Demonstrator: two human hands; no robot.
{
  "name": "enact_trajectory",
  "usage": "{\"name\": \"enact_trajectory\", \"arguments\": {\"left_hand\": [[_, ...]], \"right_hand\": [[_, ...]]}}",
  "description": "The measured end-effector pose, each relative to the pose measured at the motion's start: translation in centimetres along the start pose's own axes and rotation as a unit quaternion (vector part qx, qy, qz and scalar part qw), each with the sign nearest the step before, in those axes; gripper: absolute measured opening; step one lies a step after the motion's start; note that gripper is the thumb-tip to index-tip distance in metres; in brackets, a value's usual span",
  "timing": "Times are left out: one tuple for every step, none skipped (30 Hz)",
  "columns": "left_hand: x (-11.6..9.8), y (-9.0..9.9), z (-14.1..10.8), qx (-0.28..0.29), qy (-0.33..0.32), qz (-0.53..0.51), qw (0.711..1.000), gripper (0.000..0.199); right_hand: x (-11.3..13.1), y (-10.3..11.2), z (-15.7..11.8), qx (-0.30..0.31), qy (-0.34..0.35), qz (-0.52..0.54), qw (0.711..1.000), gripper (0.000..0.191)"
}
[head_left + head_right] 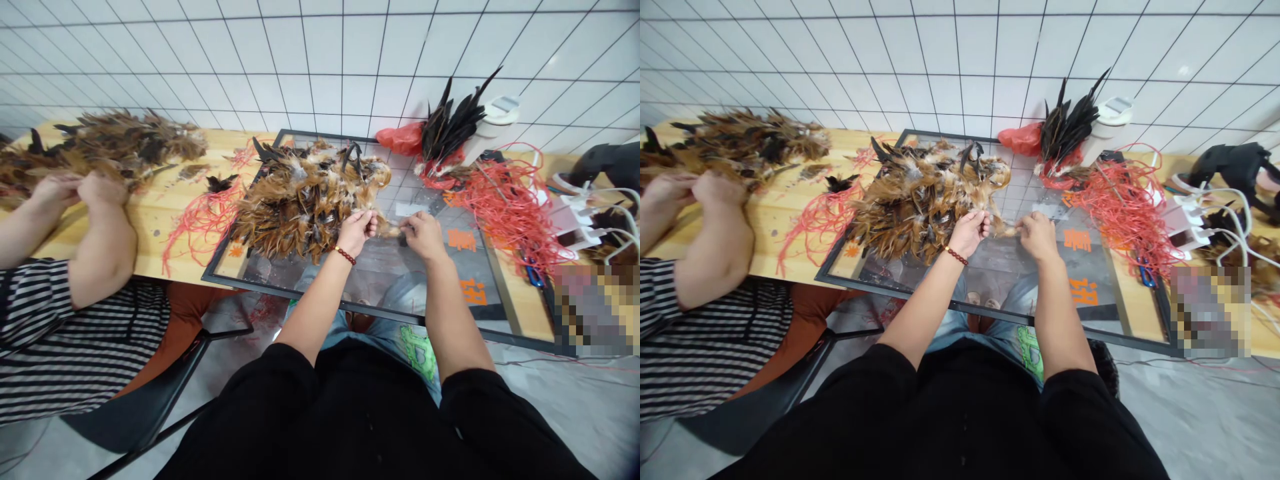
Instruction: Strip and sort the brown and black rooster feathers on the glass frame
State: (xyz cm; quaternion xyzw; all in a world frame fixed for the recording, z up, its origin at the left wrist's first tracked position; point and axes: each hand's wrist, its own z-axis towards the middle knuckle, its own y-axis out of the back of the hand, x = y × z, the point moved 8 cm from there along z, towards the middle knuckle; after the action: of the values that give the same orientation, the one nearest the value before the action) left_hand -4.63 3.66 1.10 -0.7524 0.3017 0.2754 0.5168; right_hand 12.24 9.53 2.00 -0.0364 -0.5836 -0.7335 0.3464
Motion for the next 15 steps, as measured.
{"name": "enact_trajectory", "arguments": {"left_hand": [[0.0,0.0,0.0,-0.001,0.0,0.001,1.0,0.013],[0.0,0.0,-0.1,-0.004,0.0,0.003,1.0,0.013],[-0.1,0.0,-0.1,-0.006,-0.001,0.006,1.0,0.012],[-0.1,0.0,-0.1,-0.008,-0.002,0.008,1.0,0.012],[-0.1,0.0,-0.1,-0.008,-0.003,0.009,1.0,0.012],[-0.1,0.0,-0.1,-0.007,-0.005,0.009,1.0,0.013],[0.0,0.0,0.0,-0.006,-0.006,0.009,1.0,0.014],[0.1,0.0,0.1,-0.004,-0.009,0.008,1.0,0.015],[0.1,0.0,0.2,-0.004,-0.012,0.009,1.0,0.015],[0.2,0.1,0.3,-0.005,-0.015,0.012,1.0,0.015],[0.3,0.1,0.4,-0.007,-0.019,0.016,1.0,0.015],[0.4,0.2,0.5,-0.007,-0.022,0.022,0.999,0.014],[0.5,0.2,0.6,-0.005,-0.025,0.03,0.999,0.012],[0.6,0.1,0.6,0.001,-0.027,0.039,0.999,0.011],[0.7,0.0,0.6,0.011,-0.027,0.047,0.998,0.01]], "right_hand": [[-0.2,0.2,0.1,-0.018,-0.01,0.031,0.999,0.013],[-0.4,0.3,0.3,-0.04,-0.024,0.072,0.996,0.011],[-0.6,0.4,0.4,-0.061,-0.042,0.12,0.99,0.01],[-0.9,0.4,0.5,-0.082,-0.062,0.173,0.98,0.011],[-1.1,0.3,0.6,-0.1,-0.082,0.23,0.965,0.013],[-1.3,0.1,0.7,-0.113,-0.1,0.289,0.945,0.018],[-1.3,-0.2,0.8,-0.121,-0.116,0.347,0.923,0.023],[-1.3,-0.5,0.8,-0.126,-0.129,0.402,0.898,0.028],[-1.1,-0.8,0.8,-0.125,-0.14,0.449,0.873,0.032],[-0.9,-1.2,0.9,-0.117,-0.15,0.488,0.852,0.034],[-0.6,-1.5,0.8,-0.103,-0.162,0.517,0.834,0.035],[-0.3,-1.9,0.8,-0.085,-0.172,0.538,0.821,0.035],[0.1,-2.1,0.7,-0.066,-0.179,0.557,0.808,0.035],[0.6,-2.4,0.6,-0.045,-0.182,0.576,0.796,0.035],[1.1,-2.5,0.5,-0.023,-0.18,0.593,0.784,0.035]]}}
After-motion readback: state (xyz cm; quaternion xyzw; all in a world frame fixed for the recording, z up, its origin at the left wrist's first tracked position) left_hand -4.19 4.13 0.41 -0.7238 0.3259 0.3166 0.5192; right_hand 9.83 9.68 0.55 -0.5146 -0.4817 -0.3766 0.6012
